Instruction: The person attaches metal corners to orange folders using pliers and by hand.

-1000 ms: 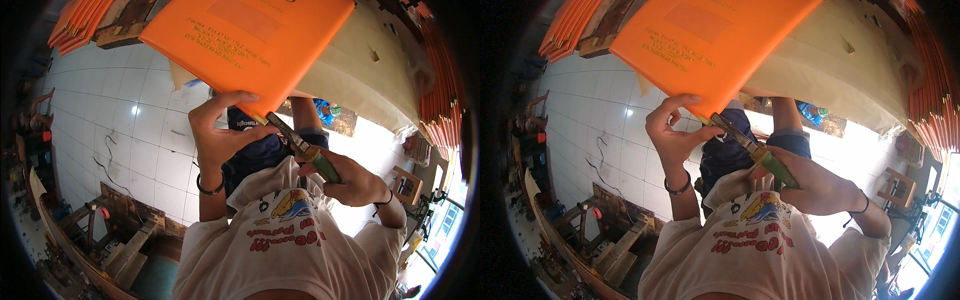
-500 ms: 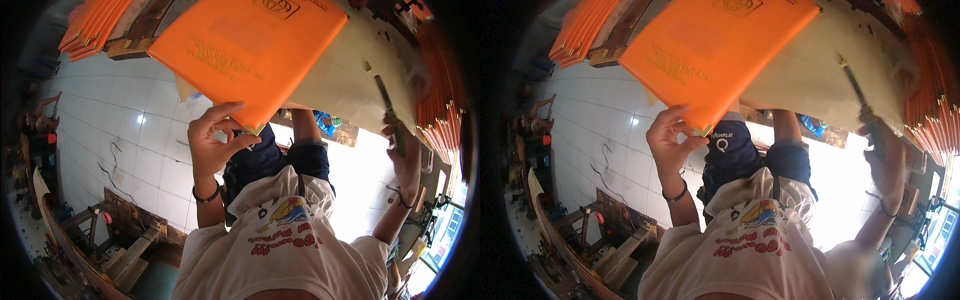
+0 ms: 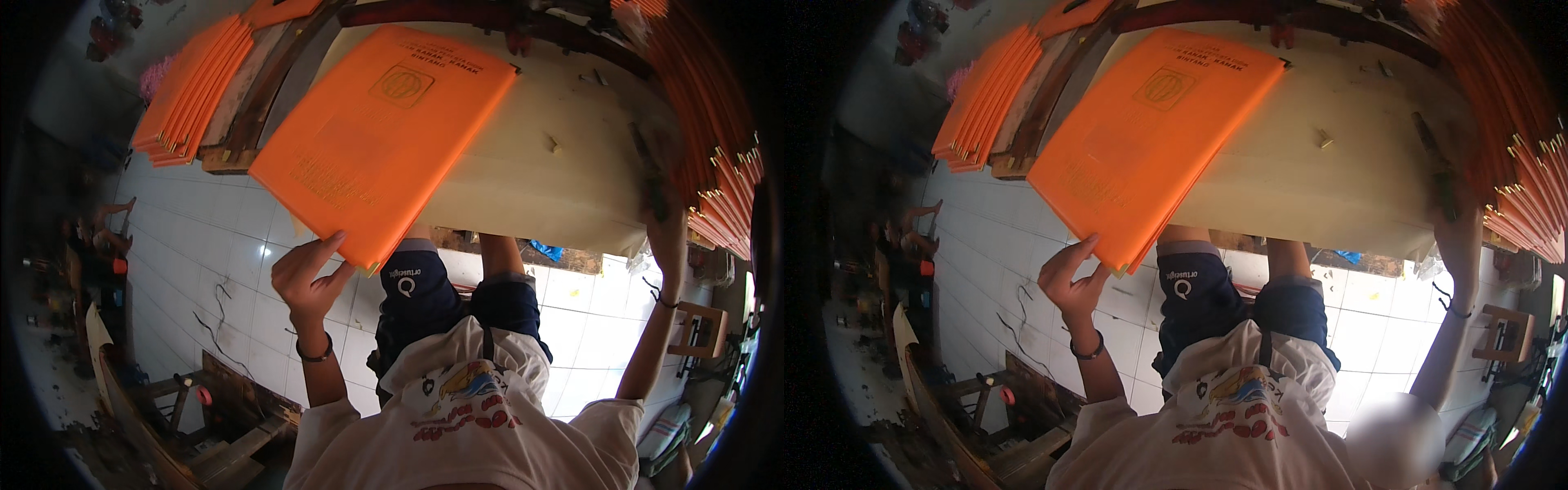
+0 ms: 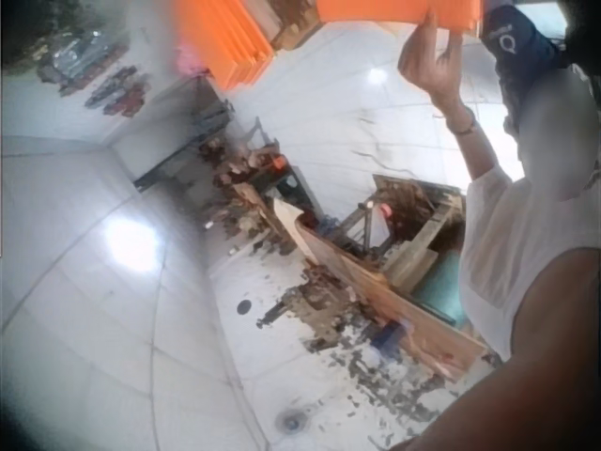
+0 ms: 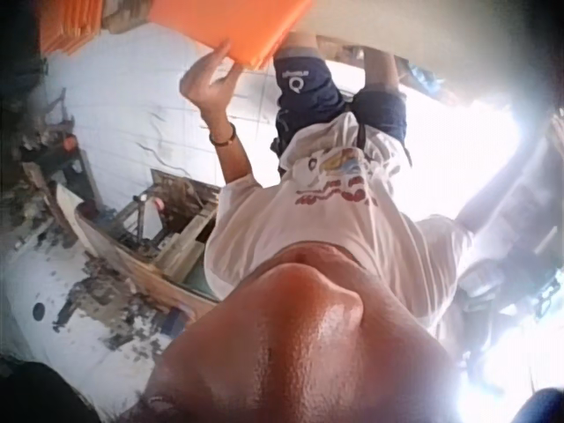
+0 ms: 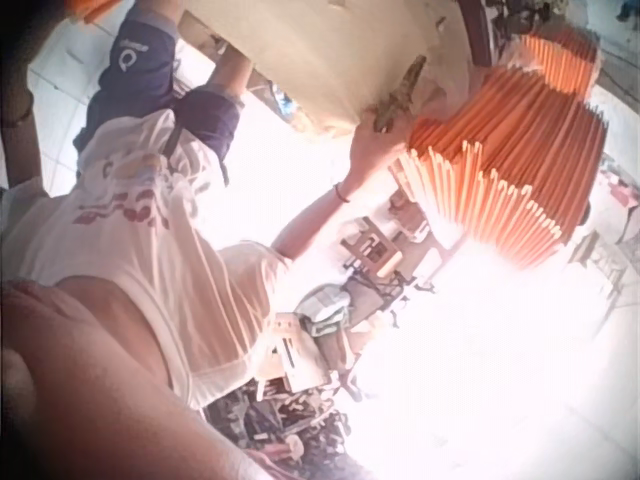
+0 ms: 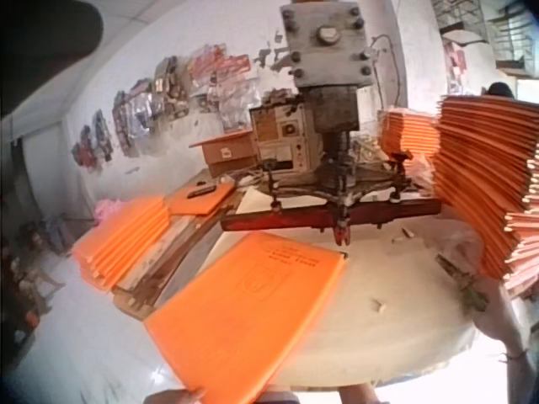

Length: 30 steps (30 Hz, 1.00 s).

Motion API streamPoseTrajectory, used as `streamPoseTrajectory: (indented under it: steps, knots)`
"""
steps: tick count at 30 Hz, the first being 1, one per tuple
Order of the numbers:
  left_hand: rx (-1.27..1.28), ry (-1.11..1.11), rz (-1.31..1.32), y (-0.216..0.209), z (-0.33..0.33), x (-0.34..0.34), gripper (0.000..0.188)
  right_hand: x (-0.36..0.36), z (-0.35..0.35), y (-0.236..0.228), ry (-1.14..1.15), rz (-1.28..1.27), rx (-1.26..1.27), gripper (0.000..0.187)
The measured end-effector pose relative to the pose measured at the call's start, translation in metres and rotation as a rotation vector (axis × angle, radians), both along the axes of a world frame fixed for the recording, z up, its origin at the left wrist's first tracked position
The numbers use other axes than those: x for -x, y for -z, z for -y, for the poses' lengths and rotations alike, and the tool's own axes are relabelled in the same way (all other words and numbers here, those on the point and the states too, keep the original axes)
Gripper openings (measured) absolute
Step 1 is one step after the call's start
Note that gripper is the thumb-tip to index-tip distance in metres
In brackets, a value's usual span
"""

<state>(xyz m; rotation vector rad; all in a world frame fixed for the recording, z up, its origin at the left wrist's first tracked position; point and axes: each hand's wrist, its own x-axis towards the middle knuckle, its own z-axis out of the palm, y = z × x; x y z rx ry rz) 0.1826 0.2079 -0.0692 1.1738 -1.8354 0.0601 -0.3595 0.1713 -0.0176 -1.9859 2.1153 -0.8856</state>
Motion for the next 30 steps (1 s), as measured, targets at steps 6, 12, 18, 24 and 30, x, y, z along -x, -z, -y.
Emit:
streamPoseTrajectory:
  steps: [6,12,18,24,30]
  knots:
    - [0.133,0.052,0.203,-0.020,0.009,-0.009,0.047,-0.009,-0.004,0.007,-0.060,-0.043,0.197,0.020]
    - [-0.105,-0.030,0.012,-0.020,0.003,-0.016,0.046,-0.006,-0.009,0.009,-0.033,-0.172,0.213,0.021]
    - [-0.041,-0.065,0.305,-0.025,0.015,-0.030,0.053,-0.008,-0.007,0.016,-0.013,-0.174,0.269,0.025]
    - [-0.070,-0.061,0.486,-0.044,0.056,-0.040,0.069,-0.007,-0.009,0.014,0.019,-0.129,0.199,0.024]
    - [-0.069,0.022,0.538,-0.037,0.067,-0.048,0.064,-0.007,-0.007,0.019,-0.013,-0.160,0.299,0.023]
